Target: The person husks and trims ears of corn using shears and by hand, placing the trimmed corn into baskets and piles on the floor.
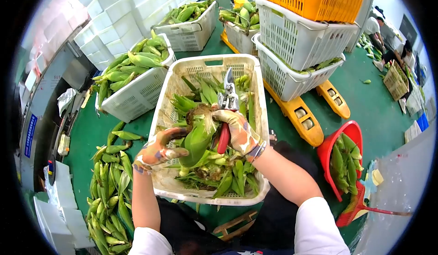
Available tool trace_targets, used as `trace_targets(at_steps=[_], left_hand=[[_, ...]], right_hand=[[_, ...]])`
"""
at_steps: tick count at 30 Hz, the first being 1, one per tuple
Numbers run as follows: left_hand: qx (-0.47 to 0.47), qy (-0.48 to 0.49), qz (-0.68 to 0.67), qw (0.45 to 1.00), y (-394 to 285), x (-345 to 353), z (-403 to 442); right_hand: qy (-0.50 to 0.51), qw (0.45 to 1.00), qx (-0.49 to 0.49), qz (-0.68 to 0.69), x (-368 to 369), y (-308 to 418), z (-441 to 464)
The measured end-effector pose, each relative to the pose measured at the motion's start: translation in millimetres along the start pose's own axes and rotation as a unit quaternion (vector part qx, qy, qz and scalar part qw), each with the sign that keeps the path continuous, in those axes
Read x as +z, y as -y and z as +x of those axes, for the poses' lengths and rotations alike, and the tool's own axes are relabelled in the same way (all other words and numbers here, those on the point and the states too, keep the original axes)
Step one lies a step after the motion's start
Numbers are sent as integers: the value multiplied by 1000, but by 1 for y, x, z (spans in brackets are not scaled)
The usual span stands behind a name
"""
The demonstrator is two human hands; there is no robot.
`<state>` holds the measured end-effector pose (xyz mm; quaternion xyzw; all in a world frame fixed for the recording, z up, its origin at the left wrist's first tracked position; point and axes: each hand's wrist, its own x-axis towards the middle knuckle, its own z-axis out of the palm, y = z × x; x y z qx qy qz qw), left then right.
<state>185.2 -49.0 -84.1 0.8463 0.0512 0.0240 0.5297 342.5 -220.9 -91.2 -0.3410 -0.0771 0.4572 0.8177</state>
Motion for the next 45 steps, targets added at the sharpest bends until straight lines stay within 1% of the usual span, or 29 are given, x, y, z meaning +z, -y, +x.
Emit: trace_targets(at_steps=[1,2,4,5,6,7,10,11,12,14,15,16,18,20,22,25,27,28,30,32,34,35,36,38,39,40,42,43,45], left_hand=[[80,-35,-92,992,5,6,-5],[57,-22,-103,993,18,15,-4],[-10,46,-120,992,15,33,4],[-59,30,-281,957,-15,44,8],[-84,-29,-296,951,30,51,7],[-139,-24,-208,968,102,48,25],[-14,-194,-324,926,30,33,13],[-24,-224,-318,921,14,19,13],[-34,-254,-311,915,5,6,13],[9,-253,-225,941,-22,-6,6],[11,-240,-211,947,-18,-8,5],[7,-223,-199,954,-11,-7,2],[-34,-222,-246,943,26,-1,-9],[-79,-196,-248,945,19,4,-13],[-102,-119,-177,972,5,5,-15],[-141,-97,-176,969,-10,11,-19],[-164,-48,-157,973,4,11,-23],[-165,-48,-159,972,10,10,-25],[-136,53,-61,987,20,8,-27],[-117,74,-103,985,34,9,-30],[-135,46,40,989,38,12,-28],[-99,28,-69,992,37,14,-26],[-152,38,-154,976,34,16,-24],[-159,21,-281,946,50,15,-27],[-157,19,-385,909,66,15,-29],[-154,18,-382,911,81,18,-23],[-145,-18,-386,911,72,18,-27],[-146,-15,-379,914,71,15,-31],[-118,-121,-362,917,72,11,-40]], right_hand=[[42,998,-14,-43,-7,-4,1],[86,992,-24,-87,-16,-12,4],[57,964,-95,-240,-9,-23,-5],[67,955,-111,-267,-13,-26,-1],[76,944,-126,-295,-19,-26,2],[75,937,-109,-322,-12,-14,-2],[64,926,-61,-366,-16,13,2],[58,924,-44,-374,-18,21,3],[81,750,-171,-633,-18,27,-9],[98,711,-109,-688,-13,25,-23],[146,689,0,-710,-3,29,-30],[172,675,11,-717,-7,20,-33],[210,694,-46,-687,-26,-5,-29],[232,692,-28,-683,-28,-13,-28],[251,670,-61,-696,-31,-18,-24],[264,662,25,-701,-24,-9,-22],[286,651,12,-703,-23,-8,-22],[307,639,-6,-705,-24,-8,-22],[328,639,-22,-696,-22,-4,-21],[359,634,13,-685,-17,1,-21],[363,633,-5,-684,-17,1,-19],[364,626,3,-689,-15,1,-15],[366,621,12,-693,-16,1,-12],[343,672,22,-656,-22,-7,-6],[273,747,51,-604,-35,-19,2],[199,812,76,-544,-52,-29,12],[59,850,128,-508,-67,-16,33],[122,801,84,-580,-66,0,34],[145,676,96,-716,-74,0,39]])
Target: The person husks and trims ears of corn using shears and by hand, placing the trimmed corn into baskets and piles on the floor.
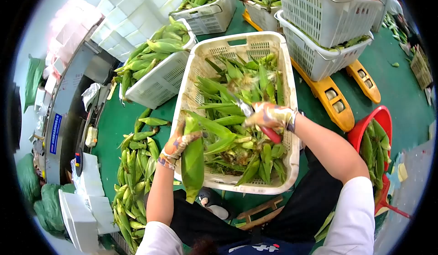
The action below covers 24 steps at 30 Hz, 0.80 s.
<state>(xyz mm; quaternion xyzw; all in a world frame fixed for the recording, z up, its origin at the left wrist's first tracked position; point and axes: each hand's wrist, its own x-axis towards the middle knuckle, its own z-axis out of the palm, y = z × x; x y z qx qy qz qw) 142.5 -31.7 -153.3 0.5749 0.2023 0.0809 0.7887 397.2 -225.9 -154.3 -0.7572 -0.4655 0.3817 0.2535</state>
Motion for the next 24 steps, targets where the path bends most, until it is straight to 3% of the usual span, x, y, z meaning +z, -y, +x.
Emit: trace_targets(at_steps=[1,2,3,5,7,9,11,12,13,15,17,20,23,24], left_hand=[[4,-5,-1,1000,-4,-4,0],[57,-79,40,994,-12,-11,1],[106,-154,83,979,-21,-20,3],[200,-303,166,917,-37,-40,6],[245,-353,-113,896,-46,-56,14],[290,-405,-171,850,-72,-29,8],[345,-344,-290,824,-72,-49,12],[332,-447,-248,792,-70,-43,14],[341,-411,-332,778,-70,-43,16],[292,-459,-296,785,-63,-50,21],[293,-420,-310,801,-58,-50,23],[298,-386,-342,804,-57,-49,28],[302,-372,-366,798,-51,-62,30],[299,-401,-353,791,-50,-63,29]], right_hand=[[24,996,6,-91,2,9,-11],[73,988,-8,-138,7,13,-18],[50,983,-25,-176,17,19,-27],[60,988,-80,-114,39,21,-32],[106,994,-17,-13,52,51,-54],[141,990,-28,-6,79,55,-59],[116,989,-90,-23,108,52,-59],[151,986,-66,-2,112,53,-50],[186,981,-39,20,114,58,-43],[124,981,59,138,116,65,-34],[71,982,61,166,102,83,-28],[59,960,36,273,96,84,-15],[30,957,-34,286,107,56,6],[50,961,-111,247,110,48,10]])
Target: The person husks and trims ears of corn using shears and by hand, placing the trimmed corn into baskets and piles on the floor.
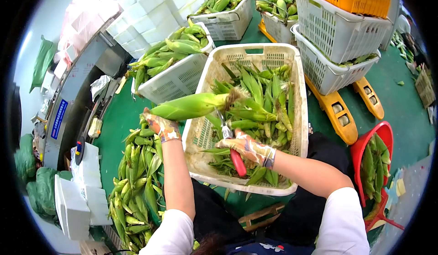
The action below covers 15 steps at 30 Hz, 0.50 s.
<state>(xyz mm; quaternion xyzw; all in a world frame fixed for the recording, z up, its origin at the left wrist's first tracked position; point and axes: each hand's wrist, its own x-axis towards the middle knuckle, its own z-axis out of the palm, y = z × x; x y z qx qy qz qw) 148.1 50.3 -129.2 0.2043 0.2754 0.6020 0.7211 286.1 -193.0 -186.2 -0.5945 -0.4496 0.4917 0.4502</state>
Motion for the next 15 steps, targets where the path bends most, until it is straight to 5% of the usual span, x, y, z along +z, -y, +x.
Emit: trace_targets(at_steps=[2,3,6,11,13,15], left_hand=[[8,-16,6,1000,0,-4,5],[12,-24,9,1000,0,-7,8],[66,-64,1,996,1,4,-10],[50,-103,16,993,5,-8,-5],[34,-93,-1,995,9,-15,2],[46,-115,26,992,12,-17,1]], right_hand=[[-109,984,119,71,27,22,-4],[-61,985,162,-2,22,39,-17],[-6,992,103,66,23,7,-3],[-163,974,147,-59,22,30,0],[-140,986,65,63,26,25,-6],[-153,973,133,-112,28,18,-4]])
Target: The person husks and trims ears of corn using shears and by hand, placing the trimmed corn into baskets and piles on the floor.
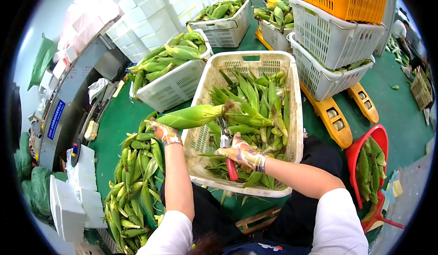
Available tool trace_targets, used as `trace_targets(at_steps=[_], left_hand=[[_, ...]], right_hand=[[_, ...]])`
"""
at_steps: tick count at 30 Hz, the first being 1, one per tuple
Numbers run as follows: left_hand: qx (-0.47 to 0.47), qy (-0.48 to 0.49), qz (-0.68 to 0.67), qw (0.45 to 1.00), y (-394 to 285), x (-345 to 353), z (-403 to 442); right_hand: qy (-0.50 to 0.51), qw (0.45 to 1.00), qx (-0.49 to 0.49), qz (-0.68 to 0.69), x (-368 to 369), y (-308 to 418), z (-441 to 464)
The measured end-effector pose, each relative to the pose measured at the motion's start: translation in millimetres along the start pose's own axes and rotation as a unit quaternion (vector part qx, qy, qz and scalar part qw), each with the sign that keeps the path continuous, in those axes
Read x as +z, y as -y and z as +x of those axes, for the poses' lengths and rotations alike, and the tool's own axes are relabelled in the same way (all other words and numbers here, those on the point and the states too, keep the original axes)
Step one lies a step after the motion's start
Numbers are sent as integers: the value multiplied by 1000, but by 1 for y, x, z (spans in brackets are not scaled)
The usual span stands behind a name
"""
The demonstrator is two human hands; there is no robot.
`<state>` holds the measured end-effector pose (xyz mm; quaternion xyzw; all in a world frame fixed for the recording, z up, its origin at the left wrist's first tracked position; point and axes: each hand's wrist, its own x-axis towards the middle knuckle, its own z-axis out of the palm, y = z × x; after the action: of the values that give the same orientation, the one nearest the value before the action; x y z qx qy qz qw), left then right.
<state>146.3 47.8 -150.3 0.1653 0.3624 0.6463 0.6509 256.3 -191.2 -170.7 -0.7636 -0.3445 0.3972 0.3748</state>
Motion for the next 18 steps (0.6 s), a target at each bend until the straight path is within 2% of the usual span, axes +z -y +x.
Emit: trace_targets(at_steps=[1,3,4,5,6,9,10,11,12,14,18], left_hand=[[7,-11,15,1000,1,-2,0],[3,-24,-14,1000,5,-4,0],[0,-35,-42,999,6,-4,0],[-1,-35,-40,999,8,-4,-3],[21,-8,-32,999,11,-3,-7],[73,26,1,997,19,-7,-1],[103,33,24,994,25,-8,0],[80,22,24,996,20,-3,-13],[142,46,21,989,27,-10,-5],[56,116,-62,990,13,-2,-23],[-15,-7,5,1000,18,-7,-2]], right_hand=[[1,1000,1,-1,3,-10,7],[130,969,-56,202,9,-37,26],[129,969,-54,202,5,-32,24],[161,935,-57,311,-1,-20,20],[156,934,-77,312,-4,-17,21],[76,979,-168,89,-9,-35,47],[60,982,-150,99,-19,-20,38],[43,984,-133,110,-29,-5,28],[26,986,-115,121,-40,12,18],[41,996,-69,32,-35,7,30],[-29,982,-104,-155,-27,-3,26]])
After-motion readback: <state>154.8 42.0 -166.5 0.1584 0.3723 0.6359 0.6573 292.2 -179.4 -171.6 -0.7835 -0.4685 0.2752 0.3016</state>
